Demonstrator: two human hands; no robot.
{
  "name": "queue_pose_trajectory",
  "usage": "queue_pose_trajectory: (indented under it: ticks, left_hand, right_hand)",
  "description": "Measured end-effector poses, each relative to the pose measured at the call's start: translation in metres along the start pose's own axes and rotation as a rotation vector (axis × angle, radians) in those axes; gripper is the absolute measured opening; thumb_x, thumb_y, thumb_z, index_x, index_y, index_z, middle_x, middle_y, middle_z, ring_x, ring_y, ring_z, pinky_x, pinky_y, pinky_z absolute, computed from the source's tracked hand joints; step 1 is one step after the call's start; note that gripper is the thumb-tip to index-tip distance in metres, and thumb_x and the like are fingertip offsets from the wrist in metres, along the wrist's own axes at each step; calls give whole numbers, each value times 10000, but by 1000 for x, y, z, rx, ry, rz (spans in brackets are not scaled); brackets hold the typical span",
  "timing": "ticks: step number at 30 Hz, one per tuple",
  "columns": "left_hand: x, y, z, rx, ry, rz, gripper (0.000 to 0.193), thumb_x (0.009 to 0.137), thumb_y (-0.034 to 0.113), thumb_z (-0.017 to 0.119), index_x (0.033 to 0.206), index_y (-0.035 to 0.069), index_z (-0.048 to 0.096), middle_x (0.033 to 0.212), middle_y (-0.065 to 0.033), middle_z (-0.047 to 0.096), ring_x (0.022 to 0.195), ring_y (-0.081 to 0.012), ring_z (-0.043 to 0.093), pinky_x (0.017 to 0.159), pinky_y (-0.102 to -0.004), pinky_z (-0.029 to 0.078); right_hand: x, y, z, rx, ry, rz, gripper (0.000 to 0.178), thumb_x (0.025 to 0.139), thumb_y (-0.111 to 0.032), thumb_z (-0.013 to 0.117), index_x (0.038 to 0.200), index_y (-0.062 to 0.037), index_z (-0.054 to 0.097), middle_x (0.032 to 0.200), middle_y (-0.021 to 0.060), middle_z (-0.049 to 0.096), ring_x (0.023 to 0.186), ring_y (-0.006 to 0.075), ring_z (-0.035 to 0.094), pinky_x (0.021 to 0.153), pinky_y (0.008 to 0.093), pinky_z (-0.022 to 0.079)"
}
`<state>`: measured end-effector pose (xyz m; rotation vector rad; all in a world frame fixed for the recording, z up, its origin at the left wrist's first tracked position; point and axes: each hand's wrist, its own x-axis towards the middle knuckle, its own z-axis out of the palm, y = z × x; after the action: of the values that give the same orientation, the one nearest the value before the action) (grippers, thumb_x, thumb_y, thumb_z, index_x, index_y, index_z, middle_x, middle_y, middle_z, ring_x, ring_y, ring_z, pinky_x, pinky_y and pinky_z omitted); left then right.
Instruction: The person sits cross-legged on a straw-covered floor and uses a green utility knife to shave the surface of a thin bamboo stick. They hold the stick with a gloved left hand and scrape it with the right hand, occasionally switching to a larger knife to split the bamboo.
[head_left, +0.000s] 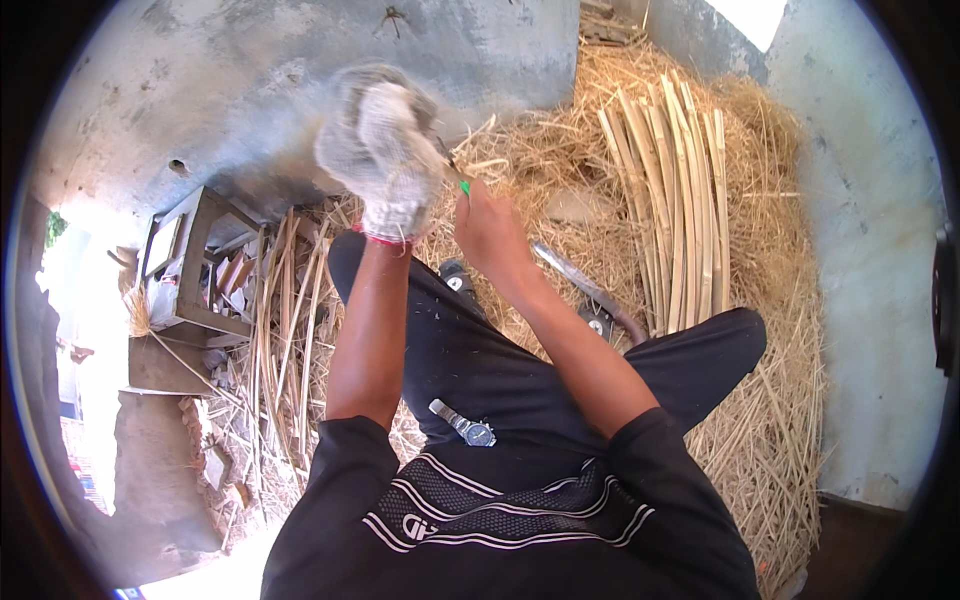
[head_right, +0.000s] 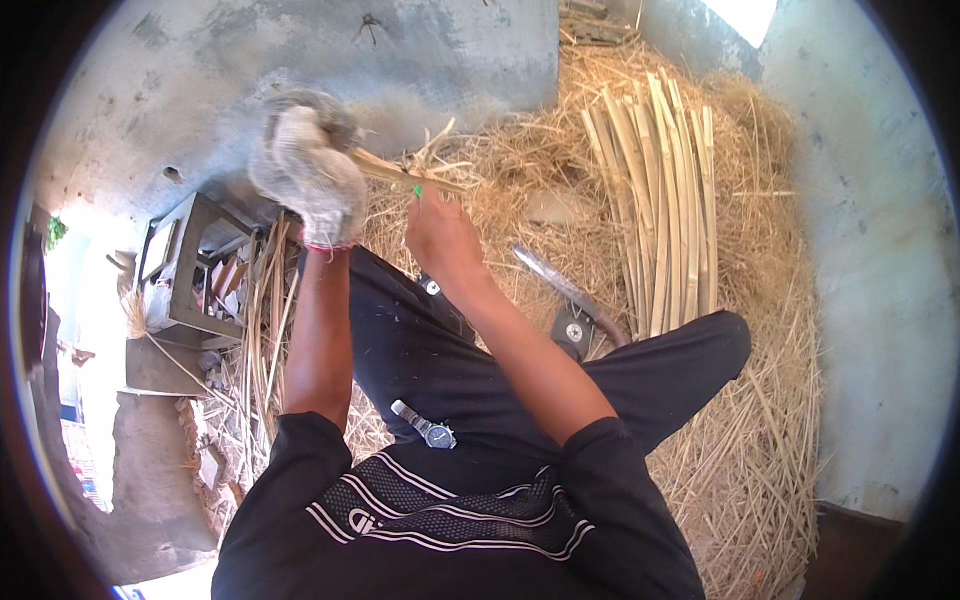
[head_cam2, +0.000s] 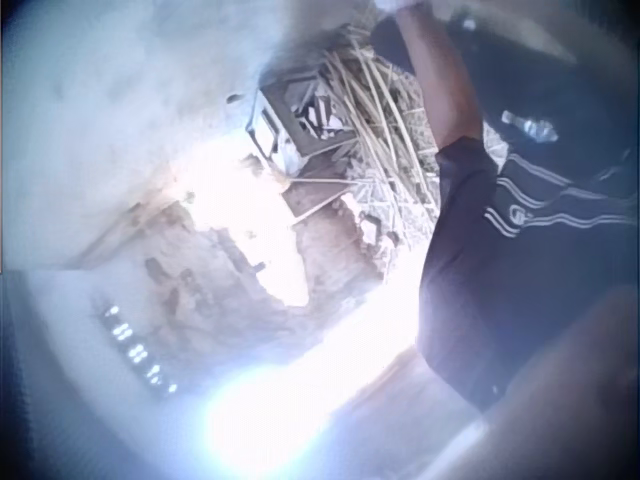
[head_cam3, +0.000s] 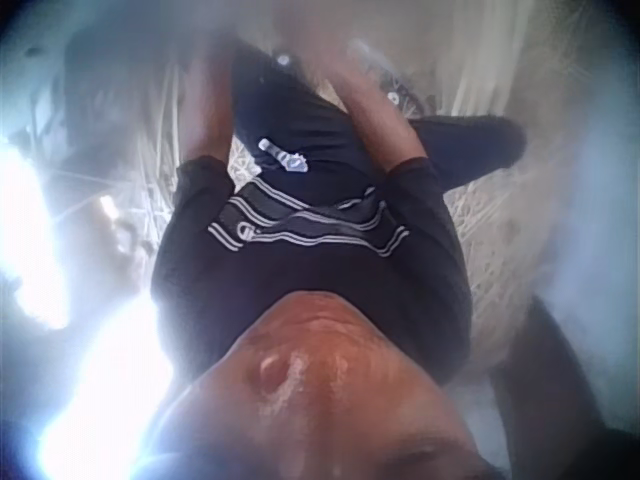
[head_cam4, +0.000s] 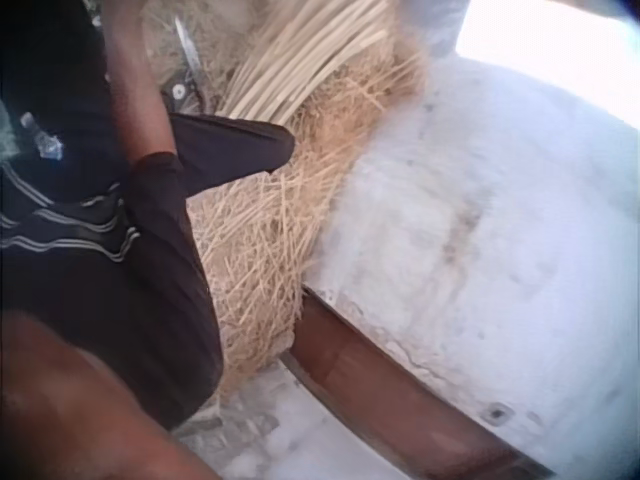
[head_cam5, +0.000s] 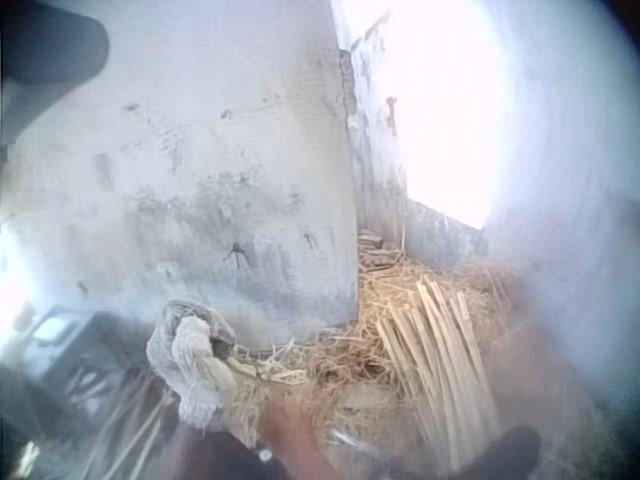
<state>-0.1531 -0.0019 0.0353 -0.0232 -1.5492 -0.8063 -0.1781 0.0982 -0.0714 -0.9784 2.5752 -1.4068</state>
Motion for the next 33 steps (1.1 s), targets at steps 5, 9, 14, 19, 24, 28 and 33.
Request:
queue_pose_trajectory:
  ticks: [5, 9, 14, 19, 24, 28, 33]
  left_hand:
    - [-4, -22, -11, -106, -45, -11, 224, 943, 257, 521, 881, 48, 573, 753, -46, 594, 542, -125, 516, 486, -278, 469]
    - [-2, -30, -10, -136, -68, -21, 240, 939, 287, 521, 880, 60, 573, 739, -42, 581, 535, -126, 500, 476, -277, 464]
    - [-2, -35, 4, -173, -4, -88, 261, 934, 324, 520, 879, 75, 573, 720, -38, 565, 526, -128, 479, 463, -275, 457]
    - [4, -34, 6, -283, 69, -166, 281, 928, 362, 520, 877, 90, 573, 702, -33, 548, 518, -129, 459, 451, -273, 451]
    - [6, -26, -5, -434, 155, -297, 302, 923, 399, 519, 876, 105, 574, 684, -28, 532, 509, -130, 439, 438, -271, 445]
    - [-3, -25, -13, -378, 132, -251, 324, 929, 430, 528, 896, 111, 574, 690, -27, 531, 517, -126, 435, 440, -266, 450]
    - [4, -26, -24, -700, -187, -84, 366, 940, 461, 577, 962, 95, 572, 770, -42, 550, 588, -141, 479, 515, -303, 493]
  right_hand:
    - [20, 28, 30, -21, 14, -85, 255, 990, -193, 461, 1032, 50, 526, 673, 286, 616, 629, 500, 621, 600, 560, 509]
    - [33, 54, 33, -171, -105, 12, 194, 946, -137, 474, 1024, 21, 555, 836, 316, 659, 800, 450, 689, 658, 520, 561]
    - [40, 61, 2, 505, -356, 337, 210, 1012, -256, 465, 1032, -61, 539, 620, 42, 497, 516, 175, 516, 451, 319, 408]
    - [19, 34, -39, 1167, -491, 549, 222, 1038, -295, 452, 1076, -93, 537, 596, -72, 297, 463, 62, 301, 433, 230, 281]
    - [1, 26, -27, 688, -201, 57, 313, 1046, -290, 453, 1252, -71, 538, 576, 3, 449, 471, 128, 470, 463, 293, 407]
    - [-16, 5, -17, 445, -78, 2, 335, 1035, -260, 460, 1265, -21, 512, 657, 284, 580, 647, 466, 621, 589, 523, 470]
    - [-15, 21, 14, 313, -86, 170, 248, 1019, -231, 477, 1113, -6, 517, 646, 297, 582, 640, 500, 601, 598, 575, 453]
